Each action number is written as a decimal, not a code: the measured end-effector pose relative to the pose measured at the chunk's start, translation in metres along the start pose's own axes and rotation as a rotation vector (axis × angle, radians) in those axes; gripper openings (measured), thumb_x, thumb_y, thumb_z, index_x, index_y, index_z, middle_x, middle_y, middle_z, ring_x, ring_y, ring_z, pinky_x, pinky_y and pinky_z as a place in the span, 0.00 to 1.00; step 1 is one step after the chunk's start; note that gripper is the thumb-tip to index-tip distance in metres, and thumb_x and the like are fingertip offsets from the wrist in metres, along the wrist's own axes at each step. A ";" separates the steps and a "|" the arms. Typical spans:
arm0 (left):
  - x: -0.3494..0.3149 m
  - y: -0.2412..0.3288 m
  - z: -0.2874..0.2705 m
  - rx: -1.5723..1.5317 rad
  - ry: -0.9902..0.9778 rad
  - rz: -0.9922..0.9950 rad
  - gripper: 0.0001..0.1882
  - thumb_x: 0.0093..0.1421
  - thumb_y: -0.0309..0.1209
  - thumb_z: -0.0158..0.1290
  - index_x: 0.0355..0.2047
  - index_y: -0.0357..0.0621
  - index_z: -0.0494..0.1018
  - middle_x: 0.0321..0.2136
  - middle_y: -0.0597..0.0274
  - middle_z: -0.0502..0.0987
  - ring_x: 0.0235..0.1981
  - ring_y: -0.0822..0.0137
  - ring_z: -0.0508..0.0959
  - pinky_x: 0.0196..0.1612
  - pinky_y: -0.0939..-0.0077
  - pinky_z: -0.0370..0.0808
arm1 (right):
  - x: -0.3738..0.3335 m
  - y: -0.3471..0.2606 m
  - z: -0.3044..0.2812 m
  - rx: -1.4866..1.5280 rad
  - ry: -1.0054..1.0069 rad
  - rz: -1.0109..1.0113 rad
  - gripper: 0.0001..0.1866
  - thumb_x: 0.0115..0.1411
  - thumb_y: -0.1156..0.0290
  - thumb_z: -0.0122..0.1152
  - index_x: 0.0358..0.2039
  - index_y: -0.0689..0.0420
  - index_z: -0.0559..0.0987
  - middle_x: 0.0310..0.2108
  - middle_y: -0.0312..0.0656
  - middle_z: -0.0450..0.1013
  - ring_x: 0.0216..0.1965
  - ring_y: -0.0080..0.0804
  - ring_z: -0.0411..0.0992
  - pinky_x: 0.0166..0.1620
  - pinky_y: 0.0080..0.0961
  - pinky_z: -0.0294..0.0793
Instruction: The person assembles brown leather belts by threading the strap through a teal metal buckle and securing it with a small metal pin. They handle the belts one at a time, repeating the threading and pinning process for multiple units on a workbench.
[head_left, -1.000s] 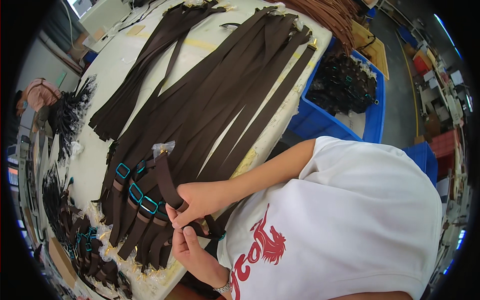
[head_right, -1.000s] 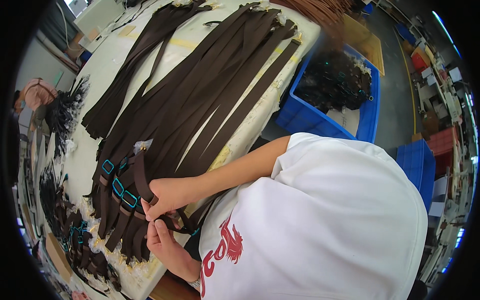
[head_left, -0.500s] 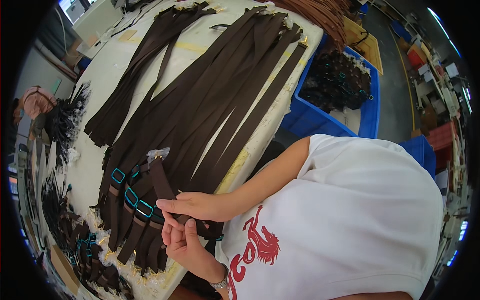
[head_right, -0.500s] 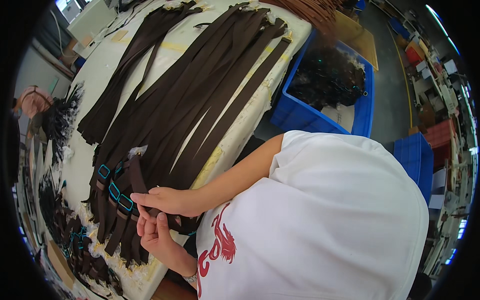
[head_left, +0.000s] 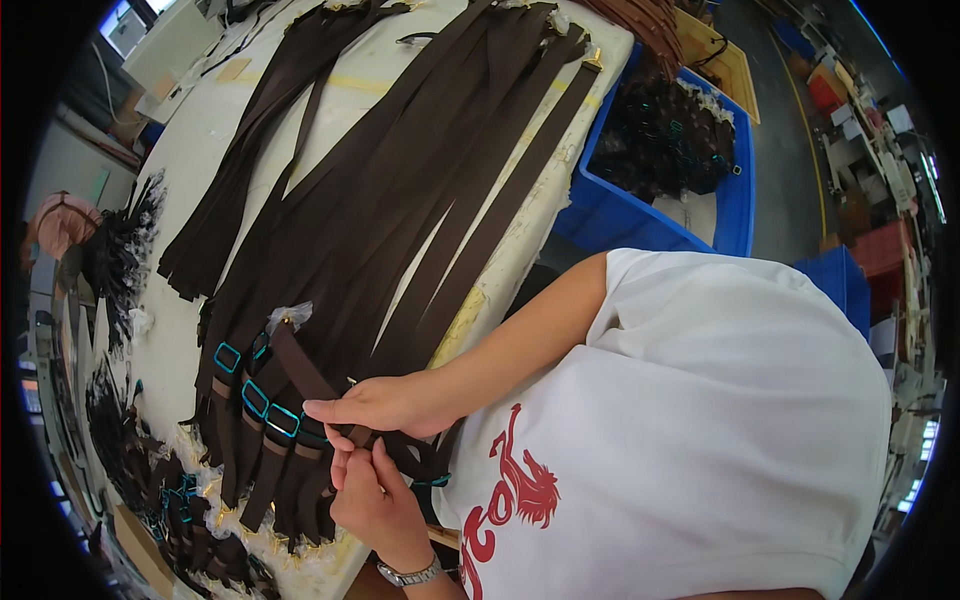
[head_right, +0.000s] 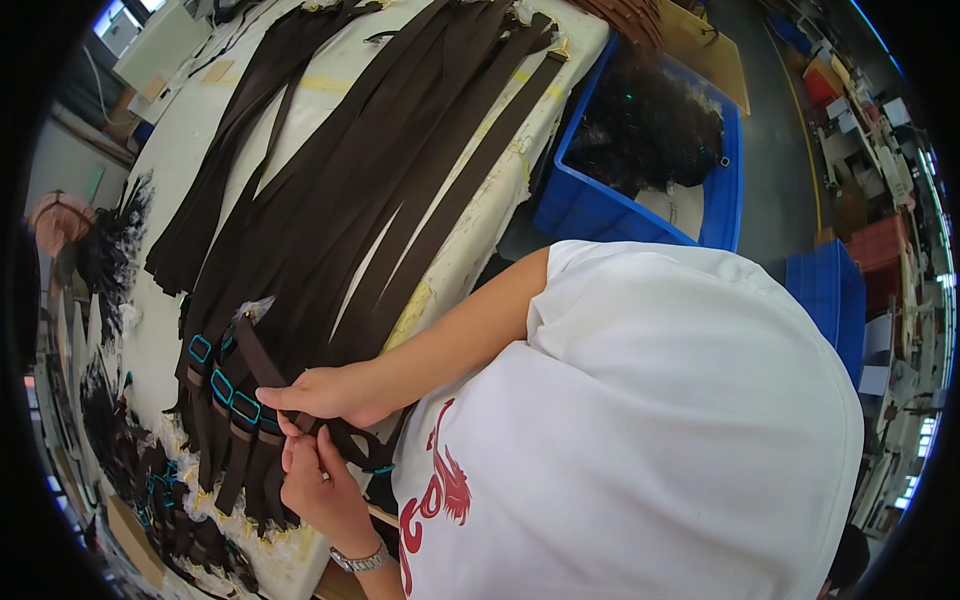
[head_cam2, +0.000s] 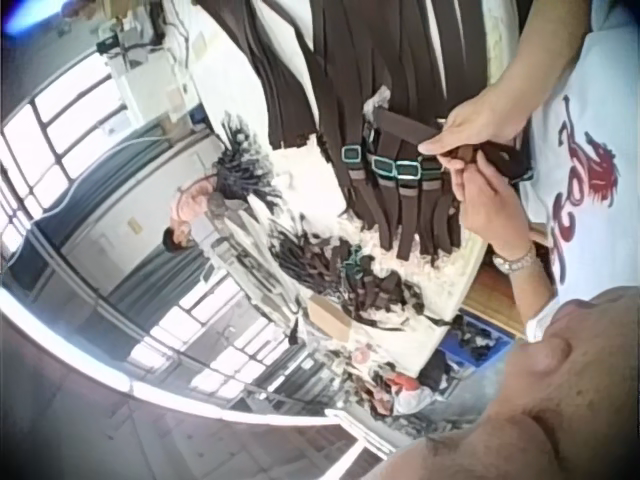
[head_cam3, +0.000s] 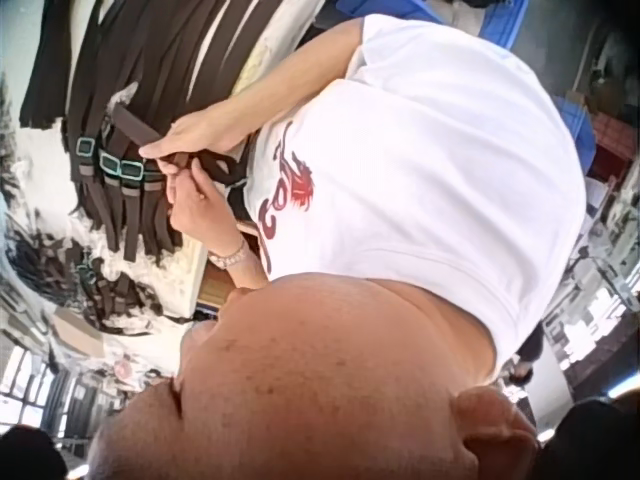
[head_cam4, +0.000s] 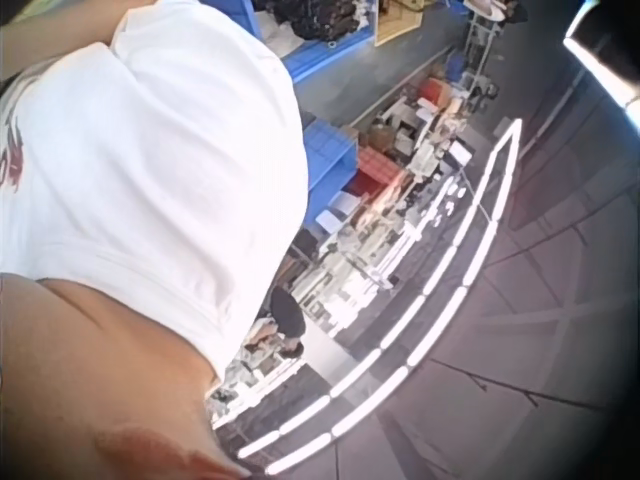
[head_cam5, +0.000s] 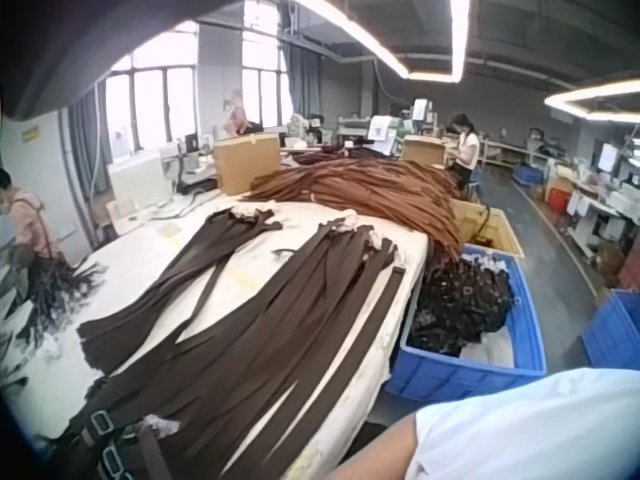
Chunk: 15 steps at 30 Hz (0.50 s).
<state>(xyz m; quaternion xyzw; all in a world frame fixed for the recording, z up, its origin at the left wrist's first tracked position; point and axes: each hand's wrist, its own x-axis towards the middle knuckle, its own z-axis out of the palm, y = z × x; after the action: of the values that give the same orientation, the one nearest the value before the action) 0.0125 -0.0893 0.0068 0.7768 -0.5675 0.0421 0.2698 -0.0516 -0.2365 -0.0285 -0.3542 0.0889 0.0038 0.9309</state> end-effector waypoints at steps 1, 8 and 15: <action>0.001 -0.005 -0.004 0.053 -0.031 0.058 0.09 0.67 0.24 0.60 0.29 0.34 0.75 0.21 0.51 0.77 0.15 0.55 0.72 0.20 0.66 0.68 | 0.001 0.000 0.002 0.001 -0.002 -0.026 0.35 0.74 0.35 0.44 0.26 0.55 0.74 0.37 0.45 0.82 0.46 0.33 0.78 0.66 0.38 0.63; 0.022 -0.027 0.001 0.146 0.114 0.256 0.08 0.65 0.21 0.58 0.28 0.33 0.75 0.19 0.51 0.77 0.16 0.52 0.74 0.21 0.62 0.70 | 0.006 0.011 0.015 0.035 0.026 -0.212 0.35 0.74 0.34 0.42 0.29 0.55 0.74 0.38 0.44 0.80 0.46 0.33 0.77 0.59 0.33 0.72; 0.027 -0.008 0.002 0.015 0.037 -0.076 0.11 0.70 0.24 0.53 0.47 0.28 0.79 0.32 0.45 0.84 0.26 0.51 0.82 0.31 0.63 0.77 | 0.011 0.020 0.003 -0.327 0.144 -0.294 0.36 0.76 0.37 0.40 0.39 0.63 0.74 0.37 0.45 0.80 0.37 0.31 0.79 0.44 0.29 0.80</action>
<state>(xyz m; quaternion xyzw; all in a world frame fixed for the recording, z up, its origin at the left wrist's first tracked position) 0.0290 -0.1116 0.0122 0.7989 -0.5322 0.0502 0.2758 -0.0420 -0.2198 -0.0410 -0.5087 0.1009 -0.1428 0.8430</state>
